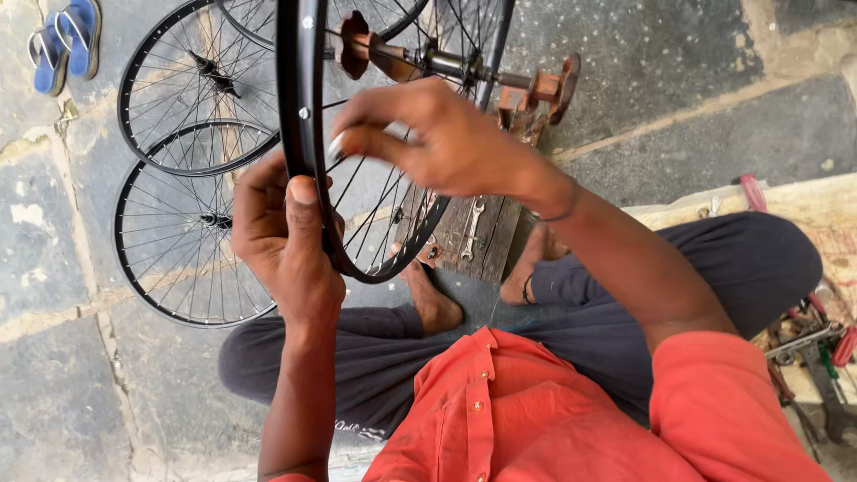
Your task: The person threads nuts onto bicycle wheel spokes, rotates the wheel while it is on a stand, and tightens the spokes by hand.
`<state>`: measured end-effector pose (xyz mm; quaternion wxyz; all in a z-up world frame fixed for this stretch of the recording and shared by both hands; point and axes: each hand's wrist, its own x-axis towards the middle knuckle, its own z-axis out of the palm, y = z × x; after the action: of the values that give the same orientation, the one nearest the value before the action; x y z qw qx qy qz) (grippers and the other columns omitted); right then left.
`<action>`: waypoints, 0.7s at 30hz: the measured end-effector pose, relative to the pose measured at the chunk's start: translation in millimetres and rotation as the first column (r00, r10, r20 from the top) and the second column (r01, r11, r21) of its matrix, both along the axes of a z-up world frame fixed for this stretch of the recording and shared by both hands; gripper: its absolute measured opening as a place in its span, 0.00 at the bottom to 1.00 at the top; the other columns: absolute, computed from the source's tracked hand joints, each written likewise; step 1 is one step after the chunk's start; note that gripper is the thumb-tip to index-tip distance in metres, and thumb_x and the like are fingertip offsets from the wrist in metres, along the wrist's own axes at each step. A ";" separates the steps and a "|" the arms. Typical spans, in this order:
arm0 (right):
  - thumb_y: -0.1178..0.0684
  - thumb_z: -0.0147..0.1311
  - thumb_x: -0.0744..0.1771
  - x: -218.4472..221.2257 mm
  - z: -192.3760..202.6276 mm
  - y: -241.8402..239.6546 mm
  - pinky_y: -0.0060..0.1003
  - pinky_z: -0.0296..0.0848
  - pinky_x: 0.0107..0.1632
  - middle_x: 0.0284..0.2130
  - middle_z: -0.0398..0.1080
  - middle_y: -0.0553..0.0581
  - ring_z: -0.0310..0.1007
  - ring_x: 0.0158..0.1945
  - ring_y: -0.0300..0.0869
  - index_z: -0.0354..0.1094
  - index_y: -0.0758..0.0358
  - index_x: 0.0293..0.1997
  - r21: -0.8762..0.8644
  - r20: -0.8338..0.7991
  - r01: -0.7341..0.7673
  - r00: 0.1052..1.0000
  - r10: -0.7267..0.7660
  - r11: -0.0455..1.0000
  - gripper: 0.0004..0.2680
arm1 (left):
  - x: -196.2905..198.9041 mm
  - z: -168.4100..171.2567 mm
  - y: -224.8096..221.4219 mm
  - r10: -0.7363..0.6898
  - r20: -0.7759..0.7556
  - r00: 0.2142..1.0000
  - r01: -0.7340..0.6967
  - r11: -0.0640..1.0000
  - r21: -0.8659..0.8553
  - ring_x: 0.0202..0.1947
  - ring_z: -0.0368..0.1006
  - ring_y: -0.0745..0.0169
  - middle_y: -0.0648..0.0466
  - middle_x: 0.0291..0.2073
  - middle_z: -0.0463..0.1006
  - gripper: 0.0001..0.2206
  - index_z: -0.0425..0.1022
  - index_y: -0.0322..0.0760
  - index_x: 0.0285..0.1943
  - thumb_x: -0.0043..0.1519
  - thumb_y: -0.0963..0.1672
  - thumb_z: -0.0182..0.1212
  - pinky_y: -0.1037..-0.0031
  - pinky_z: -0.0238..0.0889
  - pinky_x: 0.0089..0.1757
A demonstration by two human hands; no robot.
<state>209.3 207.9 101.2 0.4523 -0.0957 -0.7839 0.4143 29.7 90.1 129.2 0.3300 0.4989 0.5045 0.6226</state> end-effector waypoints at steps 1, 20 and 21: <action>0.48 0.55 0.74 4.0 1.4 1.7 0.37 0.77 0.49 0.41 0.76 0.55 0.79 0.44 0.42 0.71 0.62 0.52 -0.019 0.012 0.102 0.995 -0.101 0.995 0.08 | -0.7 -0.1 0.8 0.001 0.039 0.999 -0.002 1.000 0.029 0.32 0.66 0.75 0.54 0.42 0.75 0.16 0.71 0.31 0.59 0.71 0.48 0.63 0.82 0.61 0.31; 0.56 0.60 0.67 -36.0 -28.7 -65.3 0.50 0.73 0.60 0.45 0.74 0.63 0.76 0.52 0.55 0.68 0.70 0.54 0.106 -0.198 0.441 0.888 -0.415 0.891 0.12 | -12.7 -45.1 -13.9 -0.011 0.000 1.000 0.011 0.994 0.110 0.24 0.63 0.78 0.57 0.33 0.71 0.21 0.72 0.26 0.57 0.71 0.51 0.64 0.85 0.54 0.26; 0.56 0.60 0.67 -36.9 -29.2 -62.3 0.50 0.73 0.60 0.45 0.74 0.63 0.76 0.52 0.55 0.68 0.70 0.54 0.103 -0.197 0.442 0.887 -0.418 0.891 0.12 | -12.4 -43.6 -13.5 0.017 -0.061 0.998 -0.009 0.993 0.118 0.25 0.64 0.78 0.55 0.36 0.72 0.20 0.74 0.27 0.52 0.71 0.52 0.62 0.86 0.55 0.26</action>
<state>172.4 145.6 72.0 0.6037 -0.1986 -0.7298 0.2520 17.3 76.6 85.6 0.2802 0.5332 0.4800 0.6378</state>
